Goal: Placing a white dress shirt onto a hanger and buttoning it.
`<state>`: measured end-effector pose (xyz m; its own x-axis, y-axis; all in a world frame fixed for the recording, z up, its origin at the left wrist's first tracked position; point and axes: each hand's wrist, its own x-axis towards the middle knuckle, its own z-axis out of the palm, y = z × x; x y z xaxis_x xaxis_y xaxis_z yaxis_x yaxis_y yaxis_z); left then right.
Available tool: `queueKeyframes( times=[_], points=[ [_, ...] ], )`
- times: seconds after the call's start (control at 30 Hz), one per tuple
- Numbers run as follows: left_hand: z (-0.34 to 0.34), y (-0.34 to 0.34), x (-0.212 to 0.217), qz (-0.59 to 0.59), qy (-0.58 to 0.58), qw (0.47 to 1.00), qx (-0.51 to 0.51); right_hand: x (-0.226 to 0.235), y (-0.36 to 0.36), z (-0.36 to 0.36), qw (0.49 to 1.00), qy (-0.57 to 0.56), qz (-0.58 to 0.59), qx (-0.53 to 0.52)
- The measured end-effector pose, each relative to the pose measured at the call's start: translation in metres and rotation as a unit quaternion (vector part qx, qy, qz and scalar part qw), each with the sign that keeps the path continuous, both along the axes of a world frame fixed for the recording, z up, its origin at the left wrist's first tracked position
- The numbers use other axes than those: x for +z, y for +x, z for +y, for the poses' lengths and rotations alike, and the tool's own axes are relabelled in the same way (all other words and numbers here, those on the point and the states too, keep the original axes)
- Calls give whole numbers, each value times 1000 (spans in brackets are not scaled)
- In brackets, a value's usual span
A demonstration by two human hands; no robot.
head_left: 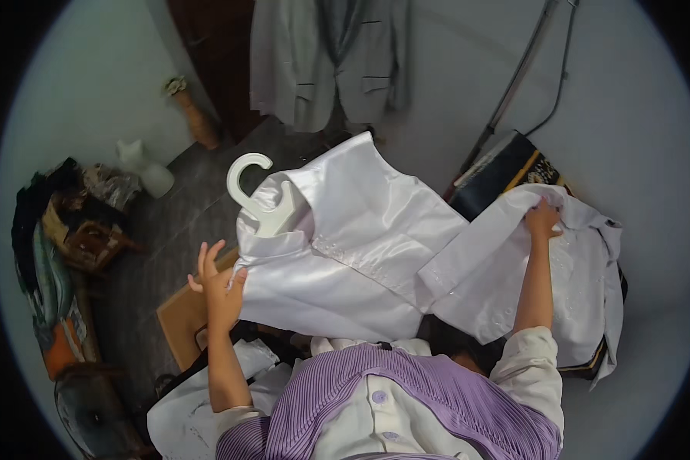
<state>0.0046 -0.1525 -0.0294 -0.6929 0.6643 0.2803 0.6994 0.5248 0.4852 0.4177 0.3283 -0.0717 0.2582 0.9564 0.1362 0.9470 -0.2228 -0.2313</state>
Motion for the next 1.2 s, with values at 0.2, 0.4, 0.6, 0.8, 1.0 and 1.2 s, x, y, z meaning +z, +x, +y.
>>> queueKeyframes(
  times=[0.2, 0.4, 0.6, 0.8, 1.0, 1.2],
  points=[
    [-26, 20, -23, 19, -33, 995, -88, -38, -54, -68, 969, 233, 71, 28],
    [-26, 44, -37, 18, -111, 967, -229, -12, -163, -220, 893, 36, 87, 439],
    [4, 37, -25, -15, -73, 955, -289, -34, -136, -254, 878, -34, 45, 476],
    [67, 64, -9, -7, -75, 877, -475, -17, -59, -251, 923, 12, 20, 385],
    [153, 108, 13, 0, -43, 807, -589, 32, 56, -277, 946, 45, 35, 319],
    [256, 197, 48, 63, 18, 690, -721, 51, 133, -290, 962, 172, -86, 195]
  ],
)
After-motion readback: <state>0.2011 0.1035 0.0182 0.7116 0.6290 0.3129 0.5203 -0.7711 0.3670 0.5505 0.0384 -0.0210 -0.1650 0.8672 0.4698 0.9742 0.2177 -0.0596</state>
